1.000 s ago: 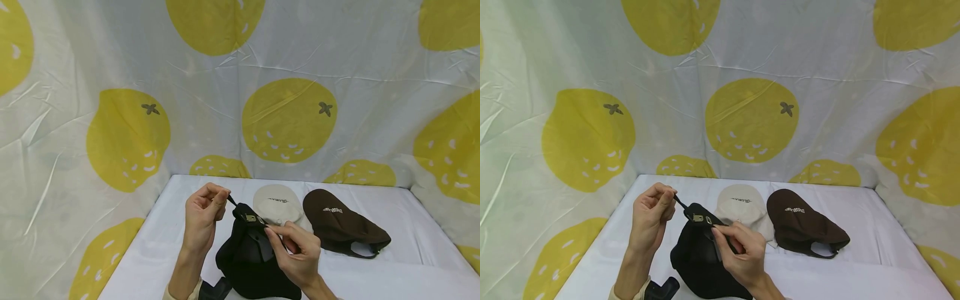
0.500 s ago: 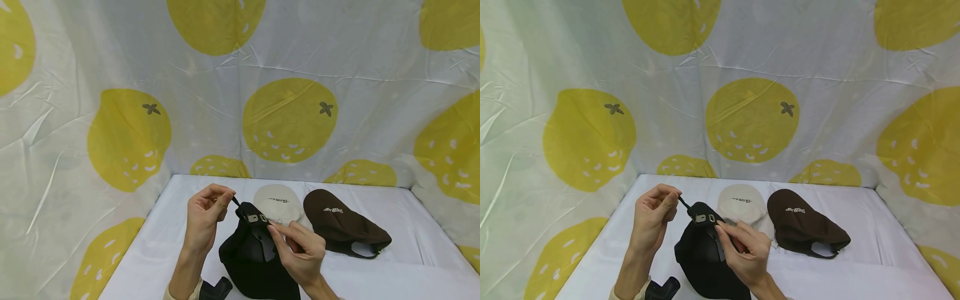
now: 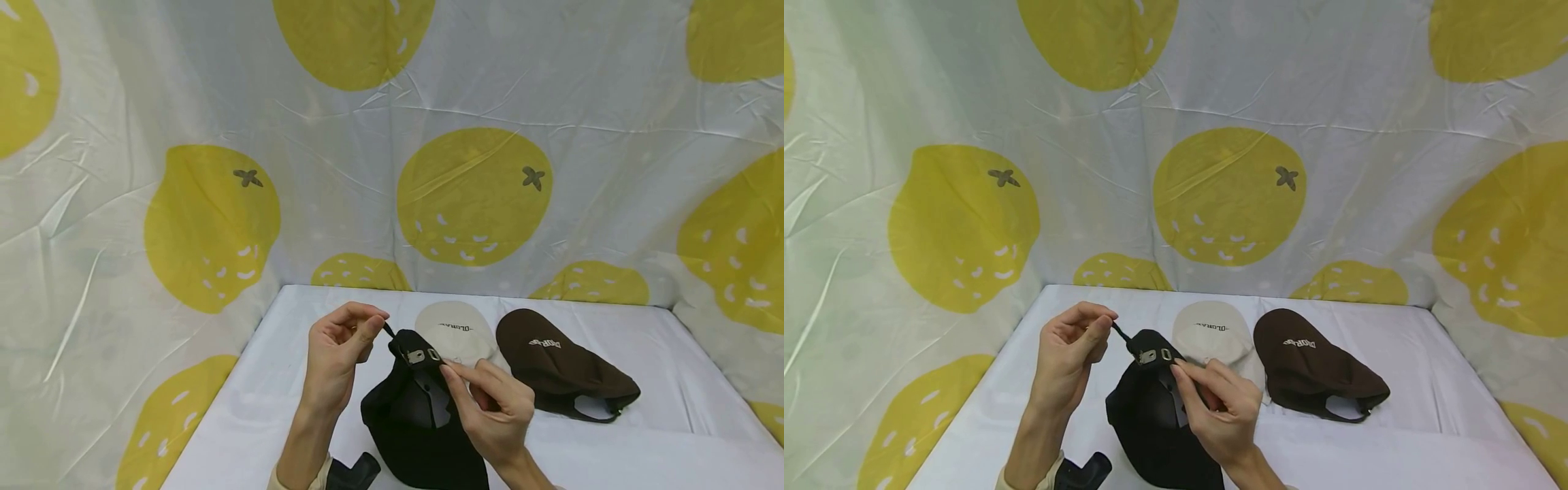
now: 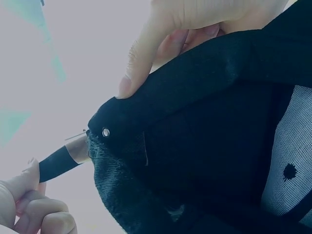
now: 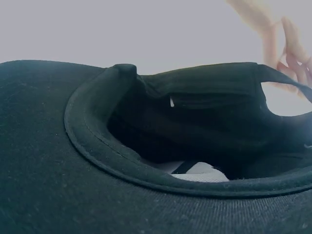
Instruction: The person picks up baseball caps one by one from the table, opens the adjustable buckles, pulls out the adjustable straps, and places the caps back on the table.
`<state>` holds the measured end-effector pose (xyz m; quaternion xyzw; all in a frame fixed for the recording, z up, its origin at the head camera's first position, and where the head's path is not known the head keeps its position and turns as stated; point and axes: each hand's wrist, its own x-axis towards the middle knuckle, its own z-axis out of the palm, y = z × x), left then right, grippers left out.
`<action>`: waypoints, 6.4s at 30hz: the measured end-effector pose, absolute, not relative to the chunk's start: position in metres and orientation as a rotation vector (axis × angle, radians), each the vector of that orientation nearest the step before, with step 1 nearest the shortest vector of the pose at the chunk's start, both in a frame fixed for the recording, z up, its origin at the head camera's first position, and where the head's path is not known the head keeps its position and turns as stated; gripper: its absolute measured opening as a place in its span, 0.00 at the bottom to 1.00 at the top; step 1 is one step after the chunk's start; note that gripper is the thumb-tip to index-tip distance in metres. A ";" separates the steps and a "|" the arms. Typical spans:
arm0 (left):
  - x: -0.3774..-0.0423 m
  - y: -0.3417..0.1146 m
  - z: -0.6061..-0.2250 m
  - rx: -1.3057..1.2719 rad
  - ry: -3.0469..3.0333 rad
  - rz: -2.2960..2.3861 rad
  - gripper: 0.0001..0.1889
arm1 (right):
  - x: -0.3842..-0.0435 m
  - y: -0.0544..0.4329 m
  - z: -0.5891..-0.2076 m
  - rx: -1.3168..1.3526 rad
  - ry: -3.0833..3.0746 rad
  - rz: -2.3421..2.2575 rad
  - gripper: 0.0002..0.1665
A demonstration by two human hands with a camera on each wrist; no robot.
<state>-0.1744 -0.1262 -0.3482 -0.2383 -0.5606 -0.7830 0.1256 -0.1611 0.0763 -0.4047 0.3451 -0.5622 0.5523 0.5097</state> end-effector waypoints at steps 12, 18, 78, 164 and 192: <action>-0.172 -0.128 -0.347 -0.696 -1.641 -2.255 0.14 | -0.162 0.078 -0.406 0.796 -1.390 1.329 0.08; -0.170 -0.128 -0.346 -0.695 -1.624 -2.220 0.14 | -0.163 0.079 -0.406 0.794 -1.398 1.341 0.09; -0.167 -0.082 -0.421 -0.698 -1.485 -1.211 0.21 | -0.168 0.084 -0.411 0.676 -1.496 1.348 0.10; -0.154 -0.069 -0.416 -0.788 -1.500 -1.270 0.11 | -0.169 0.089 -0.395 0.851 -1.305 1.050 0.09; -0.142 -0.081 -0.429 -0.745 -1.555 -1.316 0.16 | -0.171 0.090 -0.392 0.716 -1.306 1.030 0.16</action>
